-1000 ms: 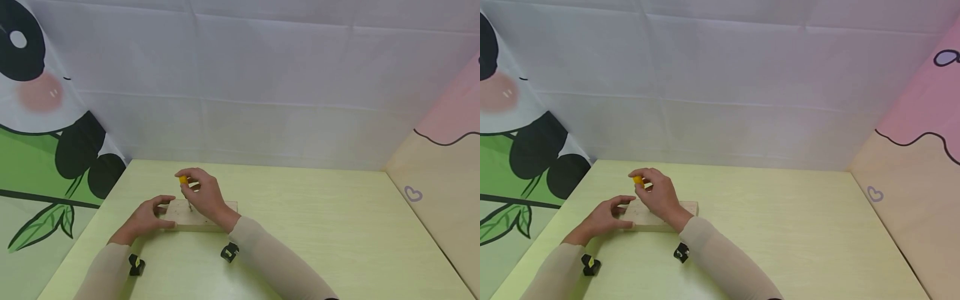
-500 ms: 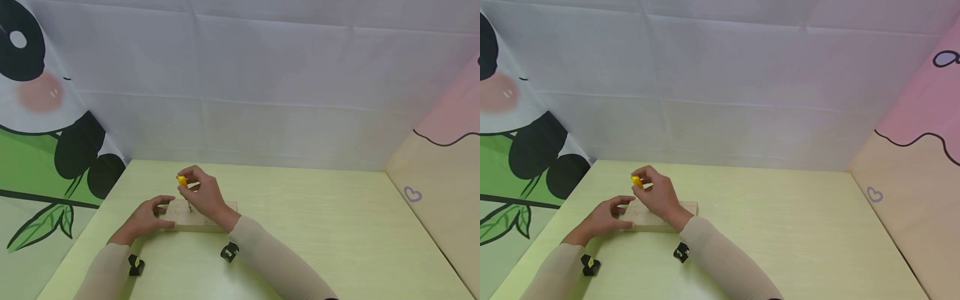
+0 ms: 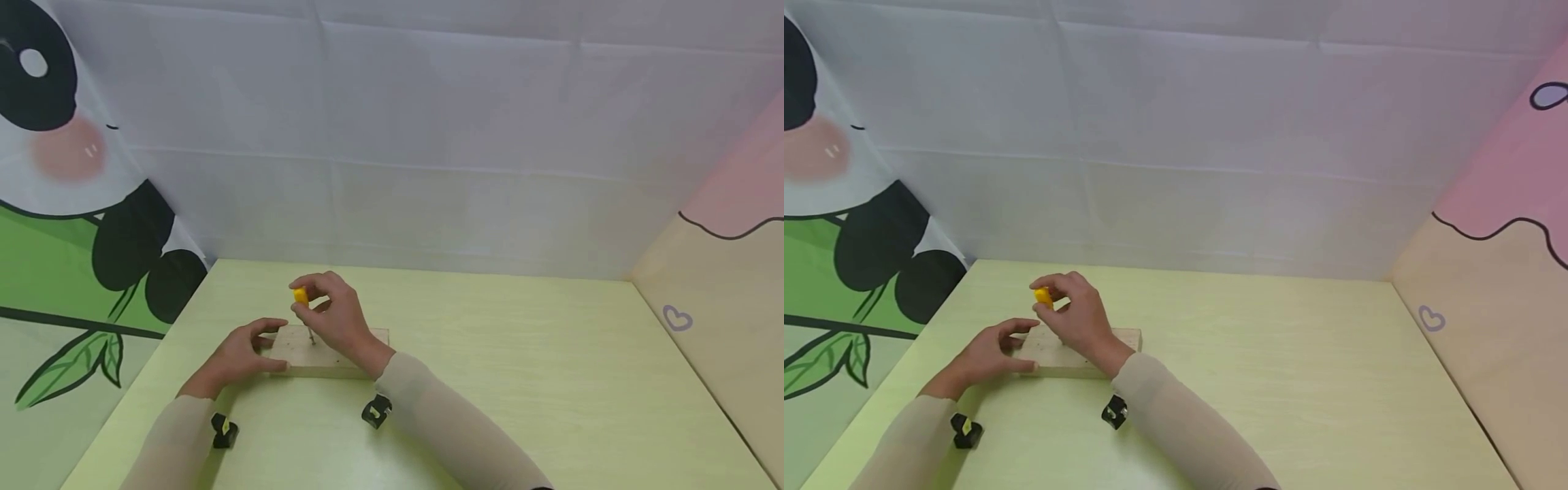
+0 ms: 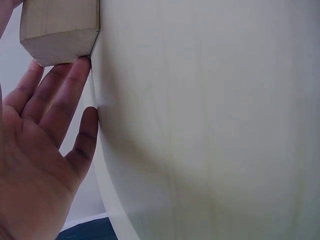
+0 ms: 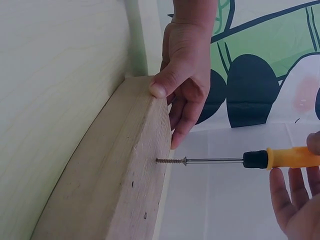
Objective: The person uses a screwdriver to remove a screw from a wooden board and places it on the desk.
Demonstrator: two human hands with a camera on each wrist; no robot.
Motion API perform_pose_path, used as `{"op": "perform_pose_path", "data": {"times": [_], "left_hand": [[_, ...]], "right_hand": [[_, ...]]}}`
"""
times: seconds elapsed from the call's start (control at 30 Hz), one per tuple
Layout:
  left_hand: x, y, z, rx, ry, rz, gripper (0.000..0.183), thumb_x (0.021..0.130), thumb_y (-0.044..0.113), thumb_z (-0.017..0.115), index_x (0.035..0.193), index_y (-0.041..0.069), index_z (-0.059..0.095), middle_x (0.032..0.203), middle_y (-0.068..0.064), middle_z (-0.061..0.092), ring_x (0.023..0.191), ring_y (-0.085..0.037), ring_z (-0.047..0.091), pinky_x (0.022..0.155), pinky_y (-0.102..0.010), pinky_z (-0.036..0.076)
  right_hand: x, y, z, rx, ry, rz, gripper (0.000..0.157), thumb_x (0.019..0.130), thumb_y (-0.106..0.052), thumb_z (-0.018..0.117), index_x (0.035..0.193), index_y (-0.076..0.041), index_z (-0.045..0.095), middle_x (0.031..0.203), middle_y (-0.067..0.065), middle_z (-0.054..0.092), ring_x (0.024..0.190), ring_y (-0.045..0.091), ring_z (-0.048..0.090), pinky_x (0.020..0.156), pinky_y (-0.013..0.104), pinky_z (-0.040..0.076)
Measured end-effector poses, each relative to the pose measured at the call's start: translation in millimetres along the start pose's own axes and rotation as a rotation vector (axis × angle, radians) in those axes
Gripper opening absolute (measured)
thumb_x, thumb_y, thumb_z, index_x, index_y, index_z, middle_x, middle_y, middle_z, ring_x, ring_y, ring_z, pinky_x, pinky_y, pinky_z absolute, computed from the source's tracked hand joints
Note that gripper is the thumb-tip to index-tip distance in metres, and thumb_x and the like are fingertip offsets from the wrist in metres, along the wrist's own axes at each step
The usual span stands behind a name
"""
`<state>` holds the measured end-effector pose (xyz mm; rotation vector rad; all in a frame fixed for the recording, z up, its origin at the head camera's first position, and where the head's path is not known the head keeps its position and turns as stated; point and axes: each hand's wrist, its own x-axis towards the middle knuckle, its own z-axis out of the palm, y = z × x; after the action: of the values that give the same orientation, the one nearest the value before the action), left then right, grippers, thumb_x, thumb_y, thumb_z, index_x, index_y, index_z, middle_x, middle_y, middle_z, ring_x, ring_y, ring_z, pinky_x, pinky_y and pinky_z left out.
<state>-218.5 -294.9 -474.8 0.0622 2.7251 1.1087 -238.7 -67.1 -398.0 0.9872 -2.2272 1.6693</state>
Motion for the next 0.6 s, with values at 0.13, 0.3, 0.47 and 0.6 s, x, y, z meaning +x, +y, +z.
{"op": "perform_pose_path", "data": {"times": [0.13, 0.3, 0.47, 0.6], "left_hand": [[0.3, -0.2, -0.2, -0.006, 0.001, 0.008, 0.085, 0.068, 0.045, 0.085, 0.139, 0.018, 0.048, 0.142, -0.017, 0.049, 0.121, -0.040, 0.056, 0.093, -0.052, 0.052], [0.9, -0.8, -0.5, -0.009, 0.006, 0.017, 0.084, 0.068, 0.044, 0.085, 0.139, 0.018, 0.048, 0.141, -0.016, 0.050, 0.120, -0.039, 0.057, 0.094, -0.052, 0.051], [1.2, -2.3, 0.0, -0.009, 0.011, 0.032, 0.083, 0.068, 0.043, 0.085, 0.138, 0.017, 0.049, 0.140, -0.015, 0.051, 0.119, -0.039, 0.057, 0.093, -0.052, 0.052], [0.9, -2.5, 0.8, -0.009, 0.008, 0.033, 0.084, 0.068, 0.044, 0.085, 0.138, 0.017, 0.048, 0.141, -0.016, 0.050, 0.119, -0.040, 0.057, 0.092, -0.051, 0.053]], "right_hand": [[0.3, 1.5, 0.1, 0.009, 0.008, -0.019, 0.030, 0.088, -0.005, 0.066, 0.117, -0.013, 0.063, 0.102, 0.004, 0.062, 0.089, 0.007, 0.063, 0.071, 0.018, 0.056], [1.6, 4.1, 0.8, -0.009, 0.005, -0.021, 0.031, 0.088, -0.002, 0.062, 0.116, -0.012, 0.060, 0.107, 0.002, 0.065, 0.090, 0.007, 0.063, 0.072, 0.018, 0.056], [0.4, 4.4, 0.5, 0.013, -0.011, -0.015, 0.027, 0.088, -0.008, 0.067, 0.114, -0.010, 0.061, 0.107, 0.003, 0.060, 0.090, 0.010, 0.062, 0.073, 0.017, 0.055], [-0.4, 3.1, -0.3, 0.014, -0.020, -0.013, 0.026, 0.089, -0.010, 0.068, 0.114, -0.011, 0.063, 0.105, 0.004, 0.060, 0.089, 0.010, 0.061, 0.073, 0.016, 0.055]]}}
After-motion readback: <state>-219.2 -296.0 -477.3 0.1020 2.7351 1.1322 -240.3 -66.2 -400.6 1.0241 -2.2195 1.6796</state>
